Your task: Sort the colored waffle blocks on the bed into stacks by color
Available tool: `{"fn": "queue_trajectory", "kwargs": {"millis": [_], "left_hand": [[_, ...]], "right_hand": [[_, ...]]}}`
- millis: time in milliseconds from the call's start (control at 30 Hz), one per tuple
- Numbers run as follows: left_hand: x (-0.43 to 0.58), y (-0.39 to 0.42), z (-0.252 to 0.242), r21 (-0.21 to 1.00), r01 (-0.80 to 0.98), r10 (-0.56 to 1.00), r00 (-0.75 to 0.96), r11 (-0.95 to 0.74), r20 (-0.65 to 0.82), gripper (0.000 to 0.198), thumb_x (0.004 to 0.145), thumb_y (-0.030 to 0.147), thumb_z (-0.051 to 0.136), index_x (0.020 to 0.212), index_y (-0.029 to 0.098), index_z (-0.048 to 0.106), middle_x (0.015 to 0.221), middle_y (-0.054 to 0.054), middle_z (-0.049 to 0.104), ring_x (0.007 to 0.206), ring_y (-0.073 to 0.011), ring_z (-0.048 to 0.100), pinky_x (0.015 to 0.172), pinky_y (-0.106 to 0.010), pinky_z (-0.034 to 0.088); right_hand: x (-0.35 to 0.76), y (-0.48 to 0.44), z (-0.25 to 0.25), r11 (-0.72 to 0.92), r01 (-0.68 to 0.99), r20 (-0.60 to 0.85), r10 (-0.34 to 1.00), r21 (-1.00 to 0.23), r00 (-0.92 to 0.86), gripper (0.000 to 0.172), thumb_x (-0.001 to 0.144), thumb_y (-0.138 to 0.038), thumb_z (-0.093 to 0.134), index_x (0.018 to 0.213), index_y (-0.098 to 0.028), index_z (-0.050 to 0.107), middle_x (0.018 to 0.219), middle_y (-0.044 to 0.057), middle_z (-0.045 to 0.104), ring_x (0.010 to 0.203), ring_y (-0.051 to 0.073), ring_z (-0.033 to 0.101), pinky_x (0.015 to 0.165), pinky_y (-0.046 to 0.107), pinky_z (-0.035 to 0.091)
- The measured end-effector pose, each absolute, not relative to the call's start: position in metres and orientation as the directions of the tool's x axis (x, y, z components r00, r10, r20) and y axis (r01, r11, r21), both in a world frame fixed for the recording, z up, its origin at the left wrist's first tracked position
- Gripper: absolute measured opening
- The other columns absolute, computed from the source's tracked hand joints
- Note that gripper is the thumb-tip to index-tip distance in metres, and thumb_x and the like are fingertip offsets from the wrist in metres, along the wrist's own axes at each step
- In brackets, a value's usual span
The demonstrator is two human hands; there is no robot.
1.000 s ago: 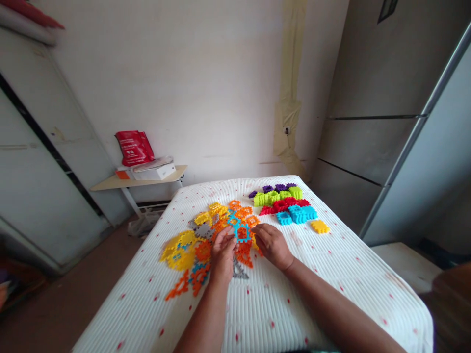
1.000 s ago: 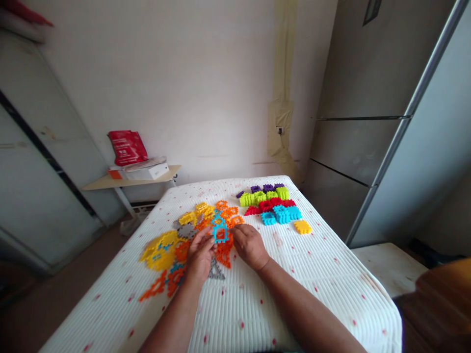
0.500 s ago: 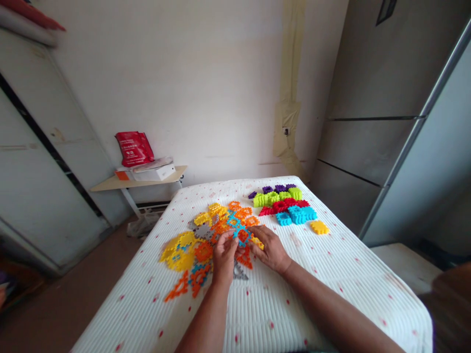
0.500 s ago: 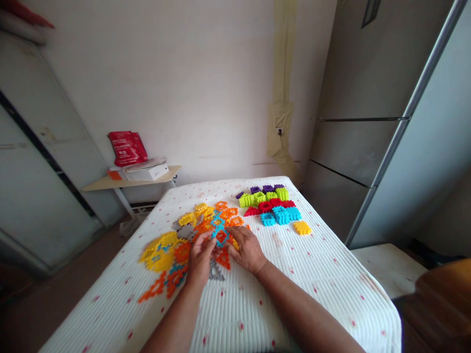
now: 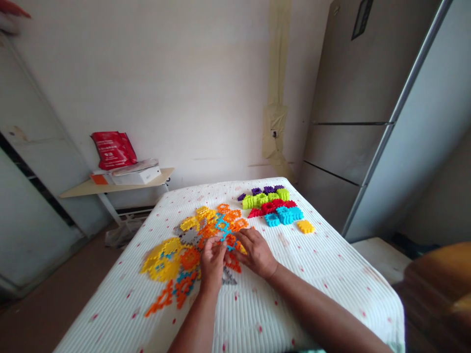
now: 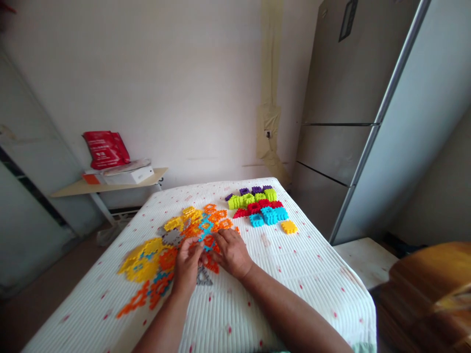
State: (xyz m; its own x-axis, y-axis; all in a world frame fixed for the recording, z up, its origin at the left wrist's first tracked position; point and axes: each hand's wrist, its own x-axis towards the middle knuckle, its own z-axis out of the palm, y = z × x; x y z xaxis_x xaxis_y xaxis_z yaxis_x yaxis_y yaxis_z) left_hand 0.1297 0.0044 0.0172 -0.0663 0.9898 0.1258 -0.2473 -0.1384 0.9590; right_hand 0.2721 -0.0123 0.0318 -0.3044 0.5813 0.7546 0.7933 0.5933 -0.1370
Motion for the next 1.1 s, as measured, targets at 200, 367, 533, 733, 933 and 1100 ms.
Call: {"fn": "queue_trajectory", "kwargs": {"millis": [200, 367, 533, 733, 933, 1100], "left_hand": [[0.128, 0.006, 0.015, 0.958, -0.227, 0.981, -0.120, -0.178, 0.153, 0.052, 0.071, 0.049, 0.063, 0.110, 0.019, 0.046, 0.066, 0.004, 0.059, 0.041, -0.0060, 0.048, 0.041, -0.018, 0.038], [0.128, 0.007, 0.014, 0.955, -0.225, 0.977, -0.134, -0.192, 0.165, 0.059, 0.072, 0.049, 0.063, 0.119, 0.021, 0.044, 0.072, 0.002, 0.060, 0.043, -0.0057, 0.048, 0.041, -0.018, 0.038], [0.128, 0.006, 0.012, 0.951, -0.237, 0.977, -0.122, -0.198, 0.173, 0.058, 0.073, 0.046, 0.063, 0.121, 0.022, 0.043, 0.072, 0.003, 0.059, 0.046, -0.0059, 0.048, 0.046, -0.019, 0.041], [0.128, 0.005, 0.013, 0.950, -0.246, 0.979, -0.122, -0.191, 0.165, 0.059, 0.071, 0.047, 0.064, 0.120, 0.021, 0.044, 0.072, 0.002, 0.059, 0.047, -0.0064, 0.048, 0.046, -0.019, 0.041], [0.129, 0.001, 0.019, 0.947, -0.265, 0.981, -0.125, -0.180, 0.151, 0.059, 0.071, 0.047, 0.064, 0.121, 0.021, 0.044, 0.071, 0.003, 0.059, 0.047, -0.0061, 0.048, 0.046, -0.018, 0.040], [0.131, -0.001, 0.022, 0.947, -0.255, 0.977, -0.135, -0.198, 0.167, 0.057, 0.074, 0.045, 0.061, 0.121, 0.019, 0.043, 0.071, 0.002, 0.059, 0.046, -0.0053, 0.047, 0.047, -0.018, 0.040]], "right_hand": [[0.300, -0.001, 0.035, 0.409, 0.892, 0.742, 0.655, -0.190, -0.143, 0.032, 0.085, -0.037, 0.054, 0.109, -0.016, 0.061, 0.103, 0.012, 0.062, 0.093, 0.022, 0.056, 0.081, 0.034, 0.046], [0.340, 0.014, 0.039, -0.058, 0.980, 0.578, 0.800, -0.190, 0.159, 0.025, 0.085, -0.034, 0.054, 0.100, -0.018, 0.064, 0.100, 0.010, 0.063, 0.094, 0.022, 0.055, 0.076, 0.030, 0.044], [0.352, 0.020, 0.039, -0.295, 0.945, 0.418, 0.847, -0.145, 0.328, 0.024, 0.087, -0.035, 0.048, 0.096, -0.018, 0.064, 0.098, 0.009, 0.061, 0.094, 0.022, 0.055, 0.068, 0.027, 0.043], [0.352, 0.022, 0.035, -0.359, 0.925, 0.348, 0.857, -0.128, 0.381, 0.026, 0.088, -0.035, 0.045, 0.095, -0.018, 0.063, 0.098, 0.010, 0.061, 0.095, 0.022, 0.057, 0.065, 0.027, 0.043], [0.353, 0.024, 0.032, -0.344, 0.927, 0.376, 0.848, -0.150, 0.375, 0.024, 0.087, -0.033, 0.047, 0.093, -0.017, 0.064, 0.096, 0.012, 0.062, 0.089, 0.022, 0.061, 0.061, 0.028, 0.044], [0.354, 0.026, 0.028, -0.328, 0.929, 0.374, 0.850, -0.172, 0.370, 0.024, 0.088, -0.032, 0.046, 0.091, -0.016, 0.064, 0.098, 0.012, 0.061, 0.078, 0.020, 0.063, 0.056, 0.027, 0.041]]}}
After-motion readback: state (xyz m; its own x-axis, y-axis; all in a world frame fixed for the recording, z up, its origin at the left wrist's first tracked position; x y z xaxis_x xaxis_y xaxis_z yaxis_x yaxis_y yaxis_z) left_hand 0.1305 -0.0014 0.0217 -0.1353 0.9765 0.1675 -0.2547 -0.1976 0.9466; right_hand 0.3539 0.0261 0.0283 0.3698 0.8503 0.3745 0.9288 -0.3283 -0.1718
